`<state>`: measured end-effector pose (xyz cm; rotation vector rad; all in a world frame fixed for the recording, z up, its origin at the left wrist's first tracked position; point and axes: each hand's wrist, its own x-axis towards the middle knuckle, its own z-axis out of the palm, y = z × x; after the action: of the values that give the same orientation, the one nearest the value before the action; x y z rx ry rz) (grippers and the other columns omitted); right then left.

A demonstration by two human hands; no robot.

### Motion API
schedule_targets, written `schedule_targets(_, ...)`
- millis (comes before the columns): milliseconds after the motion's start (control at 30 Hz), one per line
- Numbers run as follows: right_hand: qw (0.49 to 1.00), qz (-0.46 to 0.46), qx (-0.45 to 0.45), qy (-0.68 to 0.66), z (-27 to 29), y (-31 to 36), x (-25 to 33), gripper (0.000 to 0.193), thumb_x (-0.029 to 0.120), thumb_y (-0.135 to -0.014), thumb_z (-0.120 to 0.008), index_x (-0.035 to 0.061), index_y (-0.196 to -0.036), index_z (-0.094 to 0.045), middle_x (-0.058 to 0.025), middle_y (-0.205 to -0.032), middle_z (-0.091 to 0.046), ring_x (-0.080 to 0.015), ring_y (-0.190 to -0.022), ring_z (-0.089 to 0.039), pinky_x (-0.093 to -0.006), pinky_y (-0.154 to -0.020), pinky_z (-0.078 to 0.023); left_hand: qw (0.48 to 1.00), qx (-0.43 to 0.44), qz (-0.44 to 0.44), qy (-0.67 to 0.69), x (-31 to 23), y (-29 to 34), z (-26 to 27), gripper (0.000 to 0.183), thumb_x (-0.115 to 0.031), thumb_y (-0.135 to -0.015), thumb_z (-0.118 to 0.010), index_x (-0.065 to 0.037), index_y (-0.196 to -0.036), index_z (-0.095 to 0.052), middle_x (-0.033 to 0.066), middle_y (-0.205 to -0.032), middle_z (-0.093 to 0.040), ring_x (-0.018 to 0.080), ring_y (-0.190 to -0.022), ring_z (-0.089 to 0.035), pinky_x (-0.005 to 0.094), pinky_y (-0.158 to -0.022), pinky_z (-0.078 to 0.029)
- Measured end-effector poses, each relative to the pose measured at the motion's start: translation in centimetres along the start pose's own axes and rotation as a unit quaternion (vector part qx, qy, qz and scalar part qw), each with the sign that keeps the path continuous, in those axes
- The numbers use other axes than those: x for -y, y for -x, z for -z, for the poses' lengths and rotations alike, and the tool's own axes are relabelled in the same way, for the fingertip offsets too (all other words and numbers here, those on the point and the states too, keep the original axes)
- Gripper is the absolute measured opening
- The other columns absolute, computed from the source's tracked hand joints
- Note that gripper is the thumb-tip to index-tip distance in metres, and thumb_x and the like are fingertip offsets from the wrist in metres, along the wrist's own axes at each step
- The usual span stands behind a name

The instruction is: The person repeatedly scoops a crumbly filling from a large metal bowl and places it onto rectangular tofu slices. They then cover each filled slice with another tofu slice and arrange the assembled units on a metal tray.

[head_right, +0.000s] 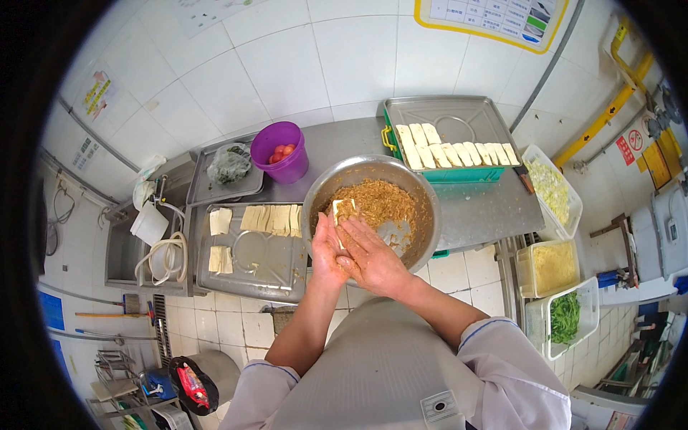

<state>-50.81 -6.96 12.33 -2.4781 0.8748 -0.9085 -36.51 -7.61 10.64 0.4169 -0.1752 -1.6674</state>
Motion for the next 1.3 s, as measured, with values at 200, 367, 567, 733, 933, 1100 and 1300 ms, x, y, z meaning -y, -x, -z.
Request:
schedule_targets(200, 0.998, 0.008, -0.03, -0.051, 0.5, 0.7, 0.3, 0.066, 0.028, -0.1, -0.071, -0.0056, -0.153, -0.05, -0.0271, -0.161, -0.045, -0.0486, -0.152, -0.039, -0.0589, -0.128, -0.03, 1.0, -0.011, -0.001, 0.0, 0.0, -0.5, -0.1, 0.055, -0.053, -0.115, -0.039, -0.01, -0.144, -0.056, 0.0106, -0.128, -0.068, 0.0266, -0.118, -0.065, 0.0457, -0.105, -0.055)
schedule_targets(367, 0.999, 0.047, -0.015, -0.022, 1.2, 1.3, 0.0, 0.066, 0.029, -0.1, -0.071, -0.0007, -0.156, -0.05, -0.0232, -0.163, -0.045, -0.0452, -0.153, -0.04, -0.0601, -0.127, -0.03, 1.0, -0.015, -0.003, 0.003, 0.1, -1.4, -0.4, 0.053, -0.048, -0.116, -0.038, -0.009, -0.147, -0.056, 0.0121, -0.136, -0.067, 0.0254, -0.121, -0.065, 0.0454, -0.104, -0.056)
schedule_targets(567, 0.982, -0.048, -0.123, -0.135, 1.9, 1.6, -2.6, 0.055, 0.02, -0.105, -0.063, 0.0025, -0.156, -0.051, -0.0235, -0.162, -0.048, -0.0434, -0.154, -0.041, -0.0525, -0.128, -0.031, 0.999, -0.025, -0.033, 0.026, 0.5, -2.1, 0.2, 0.051, -0.039, -0.117, -0.04, -0.002, -0.149, -0.053, 0.0158, -0.139, -0.066, 0.0279, -0.124, -0.065, 0.0426, -0.105, -0.055)
schedule_targets(733, 0.956, -0.272, 0.06, -0.094, -1.7, 2.2, -9.5, 0.04, 0.018, -0.103, -0.063, 0.0008, -0.139, -0.067, -0.0239, -0.136, -0.069, -0.0381, -0.13, -0.065, -0.0426, -0.11, -0.051, 0.995, -0.028, -0.065, 0.072, -1.6, -2.4, 2.5, 0.054, -0.033, -0.116, -0.038, 0.007, -0.152, -0.046, 0.0252, -0.149, -0.058, 0.0347, -0.125, -0.065, 0.0429, -0.108, -0.054)
schedule_targets(933, 0.87, -0.306, 0.381, -0.07, -12.5, 4.6, -16.1, 0.024, 0.022, -0.095, -0.066, 0.008, -0.109, -0.081, -0.0186, -0.103, -0.078, -0.0417, -0.1, -0.073, -0.0493, -0.093, -0.058, 0.982, -0.109, -0.12, 0.093, -4.2, -0.4, 4.2, 0.052, -0.032, -0.117, -0.038, 0.007, -0.151, -0.047, 0.0231, -0.146, -0.06, 0.0338, -0.127, -0.064, 0.0423, -0.108, -0.057)
schedule_targets(1100, 0.848, -0.218, 0.483, -0.019, -19.1, 6.1, -17.6, 0.032, 0.03, -0.098, -0.067, 0.0037, -0.113, -0.08, -0.0206, -0.116, -0.077, -0.0421, -0.109, -0.071, -0.051, -0.098, -0.056, 0.97, -0.172, -0.15, 0.084, -5.1, 0.7, 5.0, 0.055, -0.035, -0.117, -0.034, 0.006, -0.152, -0.046, 0.0223, -0.148, -0.059, 0.0343, -0.135, -0.061, 0.0457, -0.111, -0.056)
schedule_targets(1300, 0.84, -0.397, 0.353, -0.113, -21.3, 6.0, -19.1, 0.042, 0.036, -0.096, -0.072, 0.0032, -0.121, -0.078, -0.0215, -0.121, -0.076, -0.041, -0.113, -0.071, -0.0494, -0.099, -0.056, 0.967, -0.183, -0.158, 0.081, -4.9, 1.1, 5.7, 0.053, -0.036, -0.117, -0.035, 0.004, -0.148, -0.051, 0.0214, -0.144, -0.062, 0.0334, -0.135, -0.061, 0.0457, -0.113, -0.055)
